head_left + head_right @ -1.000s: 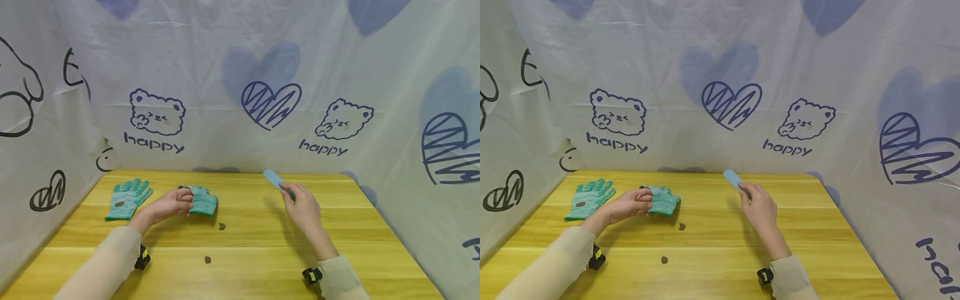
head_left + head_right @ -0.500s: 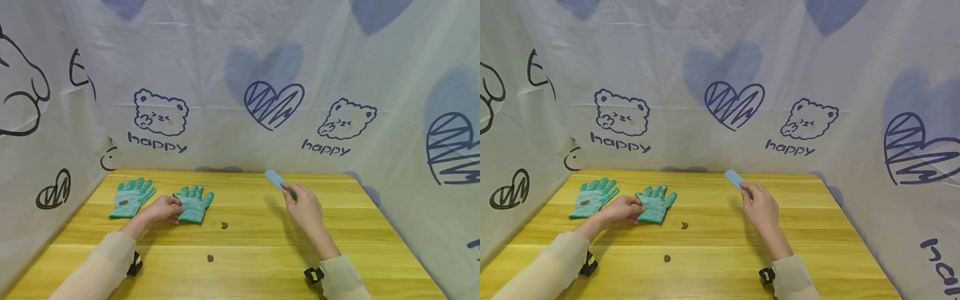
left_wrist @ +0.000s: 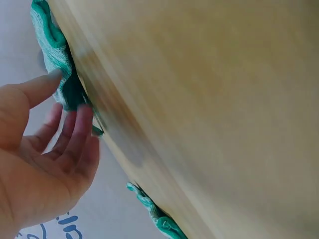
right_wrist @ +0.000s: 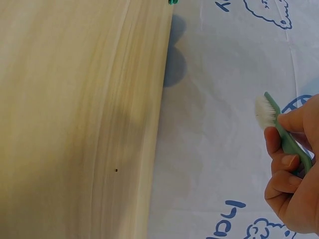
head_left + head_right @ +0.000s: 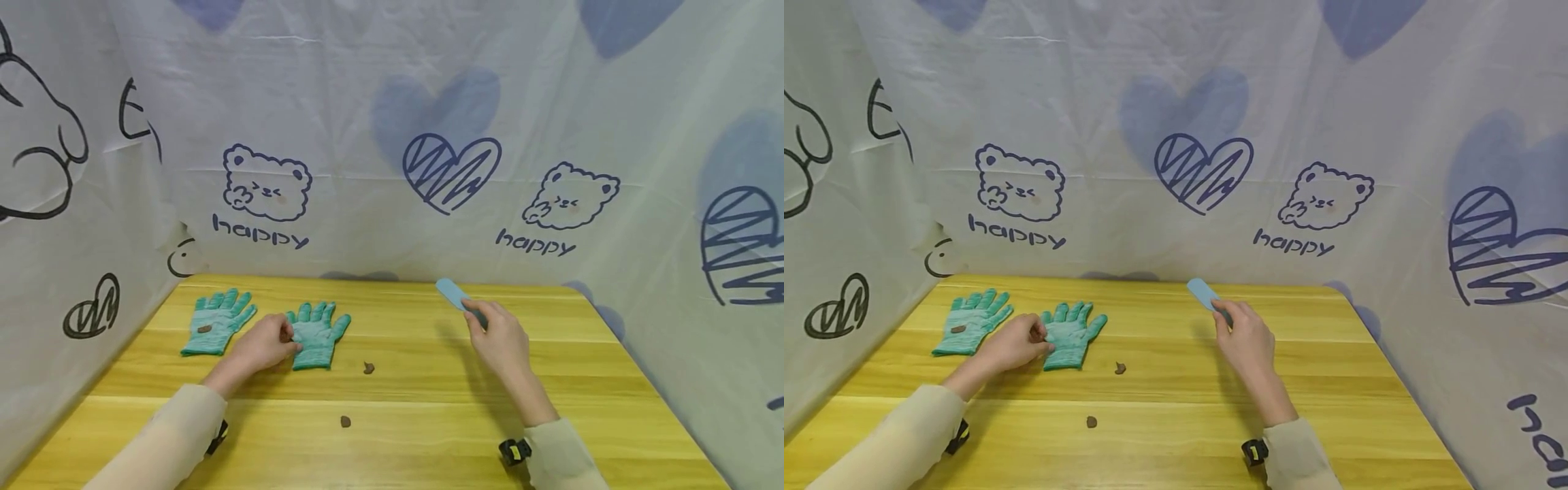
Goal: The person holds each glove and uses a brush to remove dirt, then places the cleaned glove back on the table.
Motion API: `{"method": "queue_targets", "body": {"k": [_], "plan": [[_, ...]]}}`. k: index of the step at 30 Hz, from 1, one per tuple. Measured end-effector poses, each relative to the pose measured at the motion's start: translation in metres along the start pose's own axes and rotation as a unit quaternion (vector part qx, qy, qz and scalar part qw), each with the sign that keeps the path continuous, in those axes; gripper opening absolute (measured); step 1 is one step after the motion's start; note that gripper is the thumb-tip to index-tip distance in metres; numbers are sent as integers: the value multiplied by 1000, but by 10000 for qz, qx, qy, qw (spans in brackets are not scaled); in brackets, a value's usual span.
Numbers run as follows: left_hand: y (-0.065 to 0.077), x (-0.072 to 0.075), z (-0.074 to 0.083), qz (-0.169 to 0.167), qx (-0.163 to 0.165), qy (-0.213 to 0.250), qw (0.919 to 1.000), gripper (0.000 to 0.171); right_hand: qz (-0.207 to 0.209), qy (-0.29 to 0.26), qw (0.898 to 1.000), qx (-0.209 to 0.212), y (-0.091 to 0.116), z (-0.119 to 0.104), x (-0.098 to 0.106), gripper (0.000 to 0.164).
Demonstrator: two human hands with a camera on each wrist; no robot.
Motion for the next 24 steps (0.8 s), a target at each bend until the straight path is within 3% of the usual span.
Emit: {"method": "queue_targets", "body": {"k": [3, 7, 16, 24], "plan": [[-2, 1, 4, 167, -171, -60, 9997, 33, -25, -11, 10000, -5, 0, 0, -1, 27], [-2, -1, 8, 107, -354, -192, 9991, 45, -15, -3, 10000, 29, 1, 0, -1, 27], [1, -16, 19, -478, -834, -777, 9923, 65, 6, 18, 10000, 64, 1, 0, -1, 26], [3, -21, 15, -1252, -752, -820, 9859, 70, -107, 9, 9999, 22, 2, 2, -4, 27]]}}
Point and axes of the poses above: each hand's wrist, its own y-axis away from the middle knuckle, its own x-axis out of the back of the hand, z = x × y, the point moved 9 cm from there along -y, towards the middle knuckle, and after that the axes turned 7 degrees about z, right-handed, at the moved point
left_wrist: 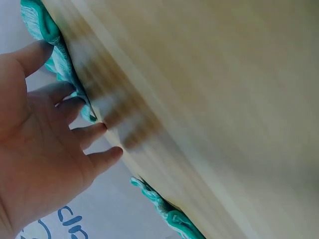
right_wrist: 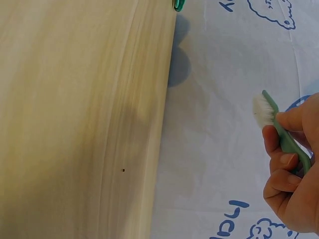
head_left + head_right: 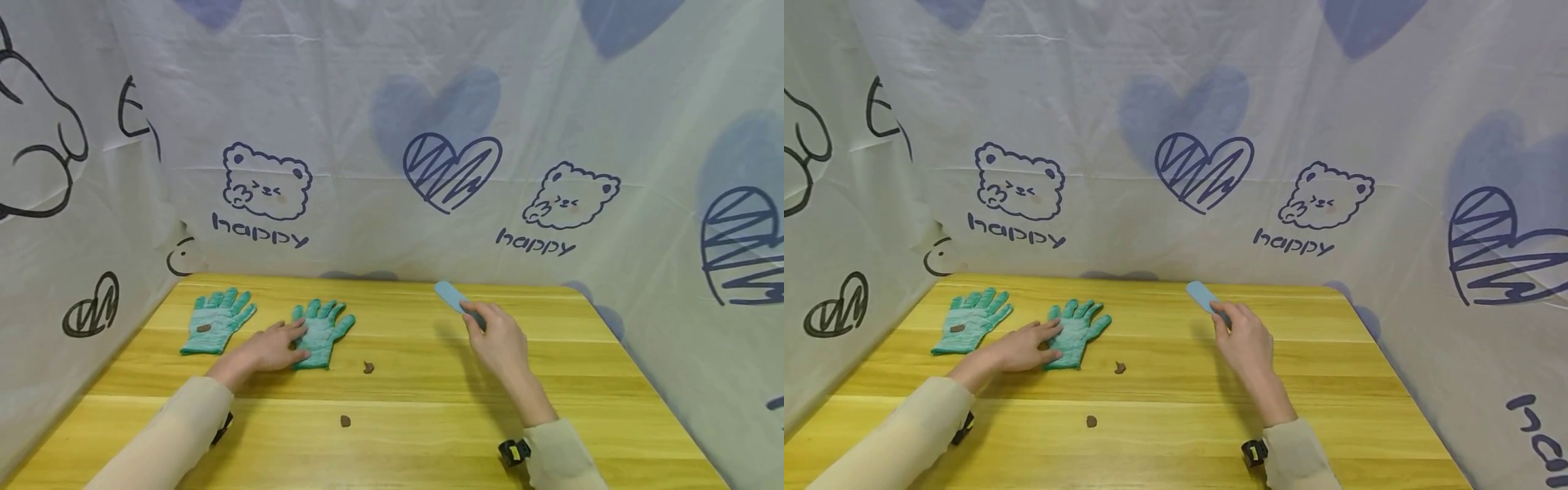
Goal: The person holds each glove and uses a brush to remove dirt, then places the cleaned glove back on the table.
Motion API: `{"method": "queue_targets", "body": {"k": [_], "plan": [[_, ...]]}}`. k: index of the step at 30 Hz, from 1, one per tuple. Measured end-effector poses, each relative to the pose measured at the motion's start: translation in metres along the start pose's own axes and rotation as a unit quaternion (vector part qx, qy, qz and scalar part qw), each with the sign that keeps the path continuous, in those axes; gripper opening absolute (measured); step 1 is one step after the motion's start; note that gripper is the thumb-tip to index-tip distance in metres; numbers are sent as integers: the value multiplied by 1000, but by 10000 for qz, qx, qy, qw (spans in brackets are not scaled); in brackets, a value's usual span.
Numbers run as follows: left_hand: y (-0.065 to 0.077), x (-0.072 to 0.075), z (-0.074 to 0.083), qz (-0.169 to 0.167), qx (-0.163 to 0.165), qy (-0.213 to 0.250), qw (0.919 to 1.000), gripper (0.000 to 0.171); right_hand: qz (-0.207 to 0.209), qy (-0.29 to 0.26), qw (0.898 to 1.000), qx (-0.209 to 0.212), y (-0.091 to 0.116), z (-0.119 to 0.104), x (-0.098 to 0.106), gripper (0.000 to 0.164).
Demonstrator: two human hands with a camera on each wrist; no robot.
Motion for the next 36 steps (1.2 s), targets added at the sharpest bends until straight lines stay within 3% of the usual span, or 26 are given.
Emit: {"method": "queue_targets", "body": {"k": [3, 7, 11, 15, 21, 28, 32, 36], "plan": [[-1, -1, -2, -134, -95, 95, 9998, 72, 8, -5, 10000, 1, 0, 0, 0, 26], [-2, -3, -5, -52, -201, 379, 9991, 72, 11, 7, 10000, 16, 1, 0, 0, 26], [0, 1, -8, 245, -334, 796, 9960, 70, -6, 2, 10000, 37, 1, 0, -1, 27], [5, 15, -13, 809, -275, 1154, 9896, 66, -27, 1, 10000, 23, 1, 1, -2, 27], [14, 45, -28, 1828, 80, 1631, 9695, 56, -3, -5, 10000, -23, 0, 2, -2, 27], [35, 76, -63, 2800, 649, 2056, 9355, 54, -75, 12, 9999, -74, 1, 4, -4, 27], [46, 86, -90, 3105, 1027, 2125, 9208, 56, -68, 21, 9999, -75, 1, 5, -5, 27], [53, 90, -119, 3113, 1377, 2000, 9187, 57, -26, 23, 10000, -82, 1, 5, -3, 26]]}}
Point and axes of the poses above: each hand's wrist, its own y-axis away from the middle knuckle, its own x-axis out of the back of the hand, z = x × y, the point moved 9 cm from there along -y, towards the middle knuckle, and after that the axes turned 7 degrees about z, right-handed, at the moved point
